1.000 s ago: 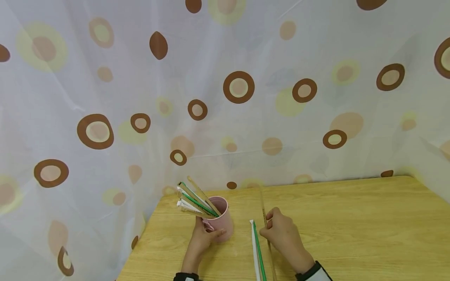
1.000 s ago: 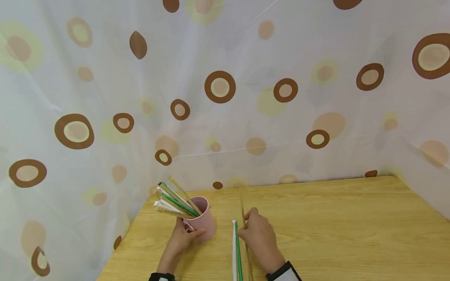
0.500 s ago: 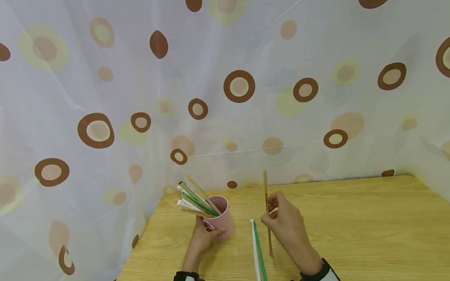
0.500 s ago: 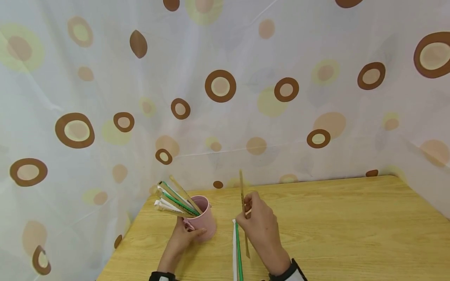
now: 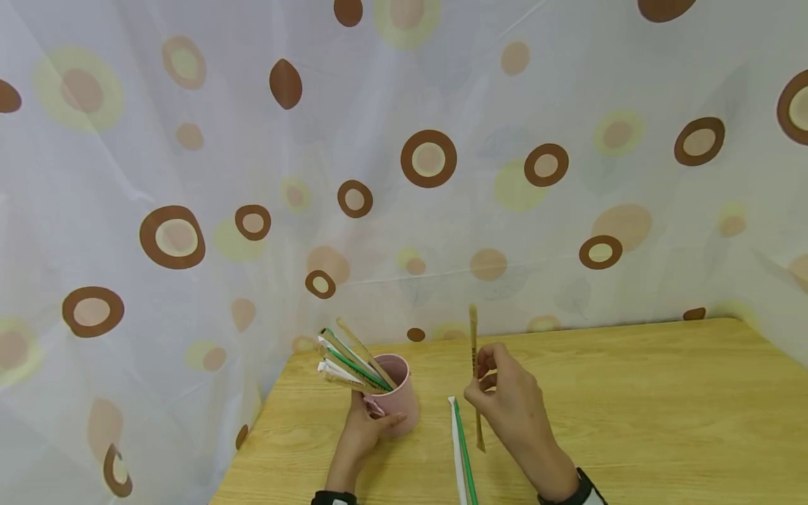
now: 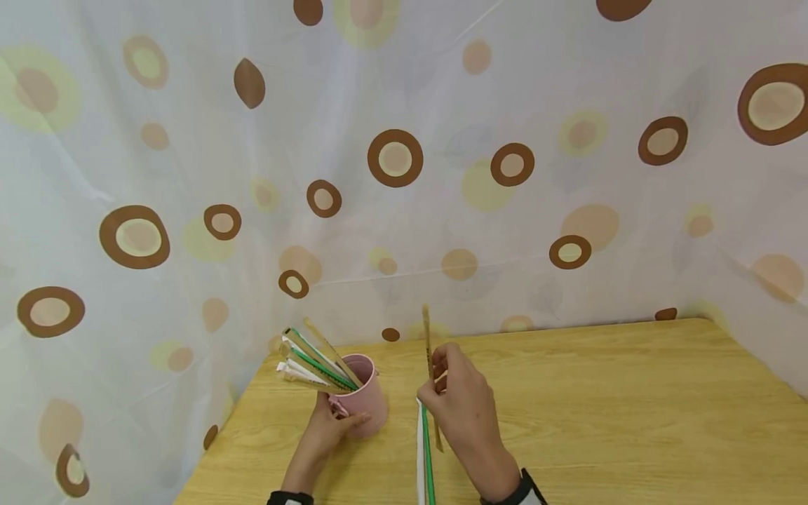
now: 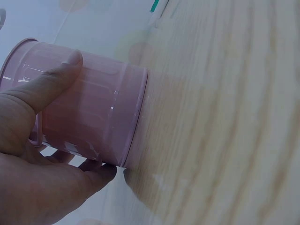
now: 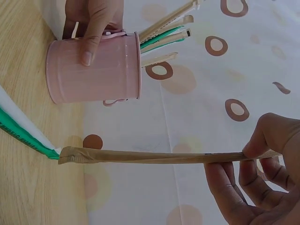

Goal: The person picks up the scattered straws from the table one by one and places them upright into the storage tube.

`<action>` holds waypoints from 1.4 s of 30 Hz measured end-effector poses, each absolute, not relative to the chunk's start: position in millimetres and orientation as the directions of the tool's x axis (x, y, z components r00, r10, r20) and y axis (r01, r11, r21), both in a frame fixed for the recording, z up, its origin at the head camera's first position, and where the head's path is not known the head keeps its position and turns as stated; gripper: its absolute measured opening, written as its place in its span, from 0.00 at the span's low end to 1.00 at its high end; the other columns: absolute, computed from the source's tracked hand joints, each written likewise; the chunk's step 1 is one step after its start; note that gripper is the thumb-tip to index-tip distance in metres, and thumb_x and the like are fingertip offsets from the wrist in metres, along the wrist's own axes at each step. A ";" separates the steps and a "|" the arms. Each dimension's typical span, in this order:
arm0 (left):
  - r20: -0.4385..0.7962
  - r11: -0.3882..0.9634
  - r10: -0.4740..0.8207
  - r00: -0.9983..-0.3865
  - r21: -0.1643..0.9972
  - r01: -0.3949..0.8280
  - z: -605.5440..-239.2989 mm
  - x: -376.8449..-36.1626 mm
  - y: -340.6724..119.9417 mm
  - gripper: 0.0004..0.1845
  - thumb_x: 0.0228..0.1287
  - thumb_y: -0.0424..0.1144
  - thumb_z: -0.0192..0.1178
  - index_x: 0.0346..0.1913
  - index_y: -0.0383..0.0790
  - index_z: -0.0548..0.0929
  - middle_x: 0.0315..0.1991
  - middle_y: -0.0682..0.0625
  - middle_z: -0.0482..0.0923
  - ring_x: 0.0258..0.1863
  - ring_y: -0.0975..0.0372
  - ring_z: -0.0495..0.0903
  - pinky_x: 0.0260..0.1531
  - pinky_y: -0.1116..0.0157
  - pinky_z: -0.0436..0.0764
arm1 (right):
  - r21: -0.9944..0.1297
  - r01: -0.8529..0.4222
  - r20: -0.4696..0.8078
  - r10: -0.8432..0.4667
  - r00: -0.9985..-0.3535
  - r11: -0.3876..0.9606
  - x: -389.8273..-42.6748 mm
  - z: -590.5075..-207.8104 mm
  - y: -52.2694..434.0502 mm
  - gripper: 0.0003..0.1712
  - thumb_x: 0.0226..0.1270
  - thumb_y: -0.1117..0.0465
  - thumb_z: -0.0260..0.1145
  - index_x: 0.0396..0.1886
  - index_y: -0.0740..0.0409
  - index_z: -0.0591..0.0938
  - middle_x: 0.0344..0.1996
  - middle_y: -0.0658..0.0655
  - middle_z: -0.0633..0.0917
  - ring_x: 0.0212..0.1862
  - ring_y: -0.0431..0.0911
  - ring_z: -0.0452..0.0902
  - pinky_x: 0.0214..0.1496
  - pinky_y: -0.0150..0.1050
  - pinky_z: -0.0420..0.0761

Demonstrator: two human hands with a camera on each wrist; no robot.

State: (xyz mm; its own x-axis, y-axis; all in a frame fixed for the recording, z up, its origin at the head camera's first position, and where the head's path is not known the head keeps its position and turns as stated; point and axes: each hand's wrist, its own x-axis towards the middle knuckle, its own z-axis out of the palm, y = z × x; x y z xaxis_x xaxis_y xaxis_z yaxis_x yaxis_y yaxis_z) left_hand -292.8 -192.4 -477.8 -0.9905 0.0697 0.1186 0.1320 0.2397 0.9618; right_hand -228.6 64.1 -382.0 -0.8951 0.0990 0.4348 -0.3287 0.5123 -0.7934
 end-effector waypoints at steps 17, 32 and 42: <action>0.131 0.254 0.074 -0.989 0.956 0.146 -481.2 -290.3 -195.1 0.54 0.56 0.30 0.76 0.76 0.34 0.48 0.72 0.31 0.61 0.69 0.43 0.66 0.64 0.49 0.70 | -0.786 -0.393 0.481 0.073 -0.873 0.477 -228.2 -388.8 53.9 0.17 0.54 0.75 0.65 0.42 0.57 0.77 0.33 0.53 0.81 0.34 0.42 0.83 0.33 0.32 0.83; 0.156 0.290 0.076 -0.985 0.942 0.172 -477.2 -298.5 -192.2 0.52 0.57 0.30 0.75 0.76 0.35 0.49 0.67 0.33 0.65 0.62 0.47 0.70 0.56 0.56 0.75 | -0.591 -0.753 0.793 0.039 -0.608 0.290 -272.2 -377.4 10.7 0.16 0.59 0.77 0.66 0.46 0.62 0.75 0.37 0.57 0.83 0.40 0.47 0.84 0.38 0.36 0.87; 0.119 0.262 0.084 -0.989 0.955 0.137 -479.3 -294.8 -193.5 0.49 0.58 0.30 0.74 0.74 0.38 0.52 0.58 0.38 0.71 0.52 0.54 0.74 0.47 0.63 0.76 | -0.574 -0.732 0.751 -0.121 -0.649 0.366 -313.1 -386.8 -21.8 0.16 0.60 0.77 0.68 0.46 0.62 0.76 0.36 0.55 0.81 0.40 0.46 0.82 0.39 0.34 0.86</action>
